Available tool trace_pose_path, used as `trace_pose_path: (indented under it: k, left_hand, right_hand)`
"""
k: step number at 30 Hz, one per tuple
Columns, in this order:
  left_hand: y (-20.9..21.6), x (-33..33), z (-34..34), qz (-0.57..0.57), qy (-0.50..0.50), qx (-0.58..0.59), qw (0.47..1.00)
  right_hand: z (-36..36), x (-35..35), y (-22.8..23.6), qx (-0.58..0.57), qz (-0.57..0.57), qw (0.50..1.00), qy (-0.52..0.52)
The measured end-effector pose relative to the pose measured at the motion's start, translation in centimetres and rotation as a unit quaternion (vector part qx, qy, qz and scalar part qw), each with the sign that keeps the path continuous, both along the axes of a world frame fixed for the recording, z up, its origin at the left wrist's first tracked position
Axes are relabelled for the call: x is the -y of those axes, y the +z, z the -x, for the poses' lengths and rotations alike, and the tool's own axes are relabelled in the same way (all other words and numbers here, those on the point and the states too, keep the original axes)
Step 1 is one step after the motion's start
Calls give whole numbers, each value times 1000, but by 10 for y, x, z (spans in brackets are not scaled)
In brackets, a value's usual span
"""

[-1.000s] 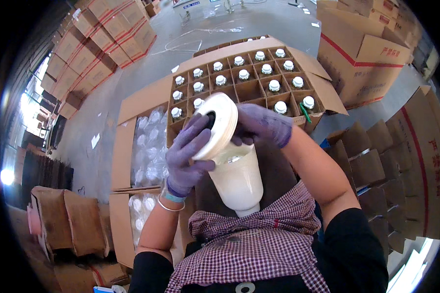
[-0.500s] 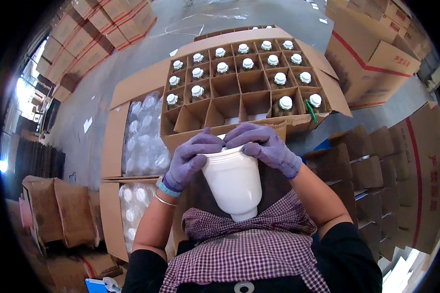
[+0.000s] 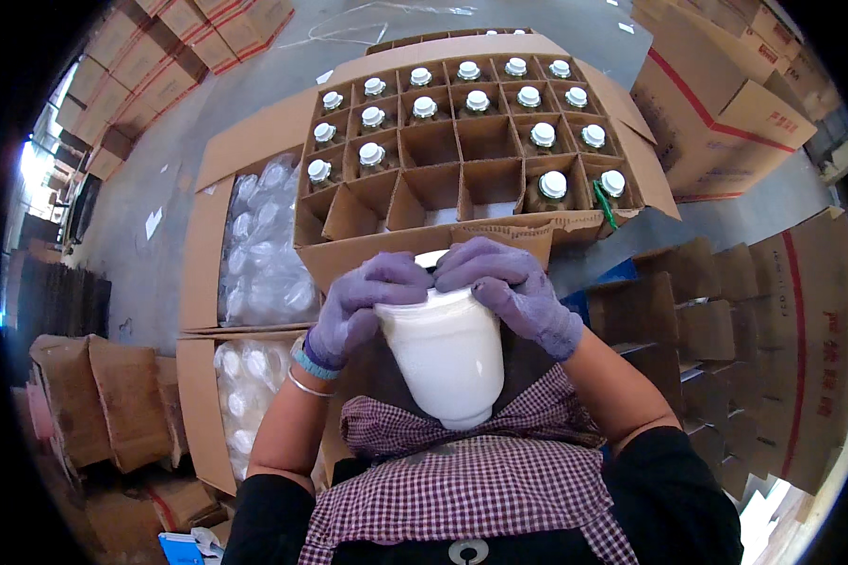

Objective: The person sits on the floor and repeatedly picks up white thermos flasks, removes the lids, places the flasks into plastic bags, and sets them into a cardboard box with dividers. The person also handles the lids separately, placing them into the box alongside the bagged flasks.

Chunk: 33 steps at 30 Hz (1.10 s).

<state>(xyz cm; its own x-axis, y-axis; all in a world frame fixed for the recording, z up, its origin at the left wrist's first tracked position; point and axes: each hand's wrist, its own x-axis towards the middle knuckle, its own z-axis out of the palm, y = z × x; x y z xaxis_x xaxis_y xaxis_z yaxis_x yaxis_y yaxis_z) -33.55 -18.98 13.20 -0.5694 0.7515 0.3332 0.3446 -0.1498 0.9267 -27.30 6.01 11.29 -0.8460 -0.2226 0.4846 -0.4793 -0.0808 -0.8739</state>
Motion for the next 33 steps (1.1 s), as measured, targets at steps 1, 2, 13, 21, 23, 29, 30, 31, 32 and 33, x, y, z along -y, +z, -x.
trace_pose_path:
  k: [1, 2, 13, 21, 23, 29, 30, 31, 32, 33]
  left_hand:
    - [-2, 0, -5, 8, 12, -19, 1000]
    - [-3, 0, -11, 15, 24, -38, 999]
    - [-36, 15, -4, 253, 216, -287, 899]
    - [-88, -13, 33, 243, 285, -350, 858]
    - [-55, -39, -1, 193, 213, -274, 918]
    - [33, -49, -95, 198, 26, 107, 974]
    - [32, -41, -96, 204, 28, 69, 976]
    - [34, -37, -106, 129, 87, 139, 978]
    - [29, -33, -111, 104, 118, 139, 978]
    - [17, -28, -116, 82, 146, 123, 978]
  right_hand:
    - [-2, 0, -5, 6, 3, 1000, 0]
    - [-4, 1, -10, 11, 5, 1000, 0]
    - [-66, 34, -3, 212, -54, 957, -192]
    - [-16, -18, 70, -61, -237, 969, 9]
    - [-31, -13, 106, -151, -321, 930, 98]
    - [-85, 57, 131, -342, -322, 844, 259]
    - [-88, 58, 128, -340, -322, 842, 268]
    - [-86, 52, 142, -281, -426, 812, 283]
    - [-77, 42, 129, -273, -368, 853, 249]
    - [-76, 32, 125, -245, -359, 870, 230]
